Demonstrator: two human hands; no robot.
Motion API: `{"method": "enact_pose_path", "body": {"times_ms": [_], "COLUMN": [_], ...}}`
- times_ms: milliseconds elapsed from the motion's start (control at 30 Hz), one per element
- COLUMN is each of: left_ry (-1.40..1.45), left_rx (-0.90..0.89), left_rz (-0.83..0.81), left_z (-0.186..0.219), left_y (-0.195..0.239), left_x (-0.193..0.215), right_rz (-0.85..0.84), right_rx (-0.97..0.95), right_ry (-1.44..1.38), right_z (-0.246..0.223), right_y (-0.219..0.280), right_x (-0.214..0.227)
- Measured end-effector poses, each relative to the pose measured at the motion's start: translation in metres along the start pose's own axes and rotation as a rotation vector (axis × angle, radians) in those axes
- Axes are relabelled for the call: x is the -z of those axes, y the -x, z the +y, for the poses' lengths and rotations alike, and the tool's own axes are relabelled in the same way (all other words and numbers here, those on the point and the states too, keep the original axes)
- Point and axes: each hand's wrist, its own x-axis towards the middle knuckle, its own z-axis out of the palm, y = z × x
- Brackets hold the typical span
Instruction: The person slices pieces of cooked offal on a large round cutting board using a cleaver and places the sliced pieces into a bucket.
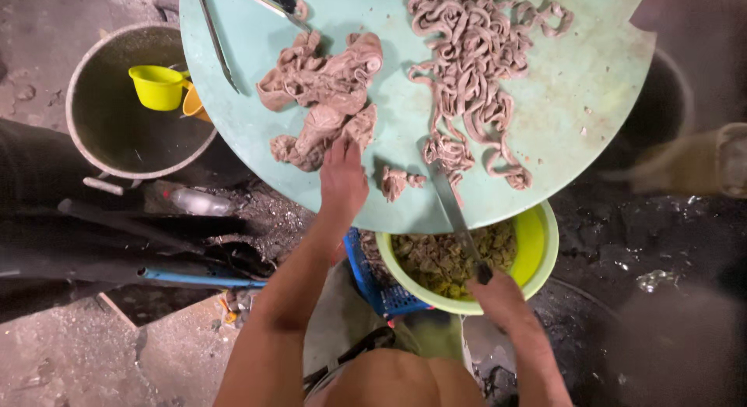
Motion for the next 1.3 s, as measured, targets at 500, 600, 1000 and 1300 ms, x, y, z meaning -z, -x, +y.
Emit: {"method": "enact_pose_path", "body": {"times_ms": [500, 600, 1000, 1300], "left_ry": [-0.045, 0.4, 0.258, 0.275], "left_rx": [-0.24, -0.071, 0.132, 0.283], "left_rz": [0.016, -0.284, -0.186, -0.225], "left_z": [0.027, 0.046, 0.06, 0.074], "left_y": [0.003, 0.024, 0.023, 0.045], "left_x": [0.013, 0.002, -0.033, -0.033], "right_rz": [-0.069, 0.024, 0.014, 0.004], "right_rx": [-0.214, -0.075, -0.148, -0.195], "right_ry": [-0.113, -0.121, -0.03, 0.041], "right_z": [-0.03, -0.031, -0.044, -0.062], "right_y": [-0.011, -0.011, 0.022, 0.025], "right_x": [-0.019, -0.009, -0.027, -0.052]}}
